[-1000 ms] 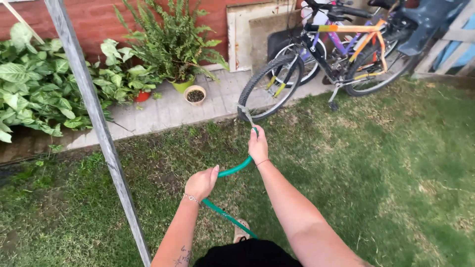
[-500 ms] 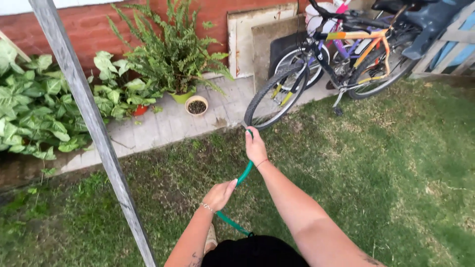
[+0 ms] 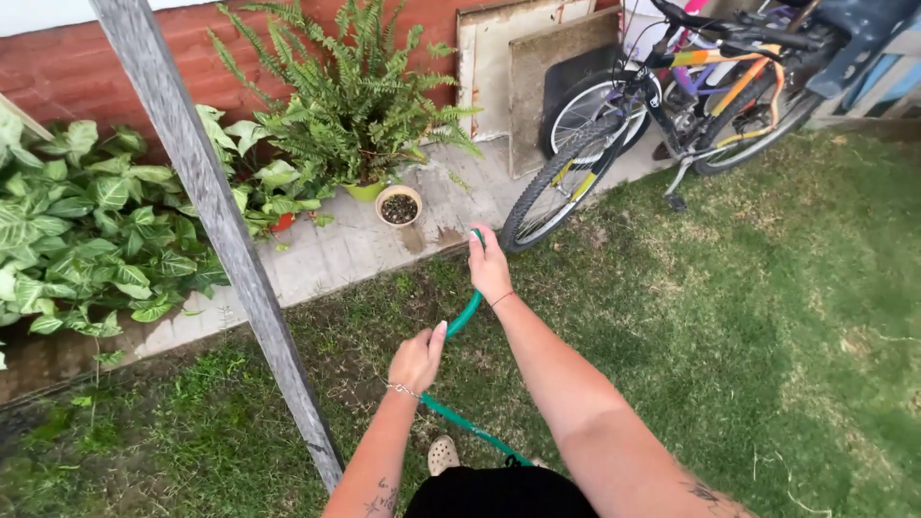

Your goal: The person waters several potted plants and small trees in a backyard using a green garden hose. They move from a patio area to a grassy section, directing water onto the soil and leaves of each plant.

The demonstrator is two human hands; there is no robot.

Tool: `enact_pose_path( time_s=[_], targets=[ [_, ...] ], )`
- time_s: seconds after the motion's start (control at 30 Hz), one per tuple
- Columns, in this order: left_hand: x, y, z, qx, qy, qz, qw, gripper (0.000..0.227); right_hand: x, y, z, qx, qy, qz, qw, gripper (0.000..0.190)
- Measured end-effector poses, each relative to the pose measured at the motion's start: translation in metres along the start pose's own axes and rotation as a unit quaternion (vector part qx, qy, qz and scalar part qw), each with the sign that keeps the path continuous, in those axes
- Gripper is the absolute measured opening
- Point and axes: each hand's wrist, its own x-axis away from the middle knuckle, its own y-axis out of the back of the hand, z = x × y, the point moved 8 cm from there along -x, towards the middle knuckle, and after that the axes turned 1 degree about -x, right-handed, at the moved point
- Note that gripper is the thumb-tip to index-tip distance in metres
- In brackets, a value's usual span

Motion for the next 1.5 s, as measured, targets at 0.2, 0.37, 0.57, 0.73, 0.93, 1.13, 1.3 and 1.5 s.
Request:
enact_pose_path(
  time_s=[0.2, 0.37, 0.57, 0.73, 0.93, 1.13, 1.3, 1.5],
  targets=[
    [-0.020, -0.052, 0.011, 0.128, -0.026, 0.038, 0.991, 0.087, 0.024, 0.021, 0.041, 0.000, 0.039, -0.022, 0.999, 0.036],
    [-0.043, -0.101, 0.022, 0.213, -0.034, 0.065, 0.974, 0.083, 0.020, 0.023, 0.038, 0.031, 0.037, 0.008, 0.999, 0.039],
    [-0.068, -0.114, 0.012, 0.340, -0.004, 0.085, 0.937, 0.083, 0.005, 0.020, 0.050, 0.044, 0.033, 0.024, 0.998, 0.042],
    [-0.102, -0.145, 0.026, 0.396, 0.037, 0.078, 0.914, 0.085, -0.016, 0.007, 0.035, 0.062, 0.045, 0.075, 0.994, 0.042],
    [-0.107, -0.152, 0.046, 0.406, 0.079, 0.071, 0.908, 0.080, -0.023, -0.007, 0.017, 0.064, 0.029, 0.074, 0.995, 0.043],
    [-0.091, -0.137, 0.056, 0.412, 0.092, 0.068, 0.904, 0.083, -0.008, -0.016, 0.024, 0.058, 0.017, 0.054, 0.997, 0.043],
    [-0.088, -0.131, 0.060, 0.400, 0.090, 0.071, 0.909, 0.082, 0.007, -0.014, 0.043, 0.047, 0.017, 0.025, 0.998, 0.039],
    [-0.091, -0.131, 0.056, 0.410, 0.085, 0.082, 0.904, 0.083, 0.001, -0.015, 0.046, 0.057, 0.006, 0.031, 0.998, 0.042]
  ],
)
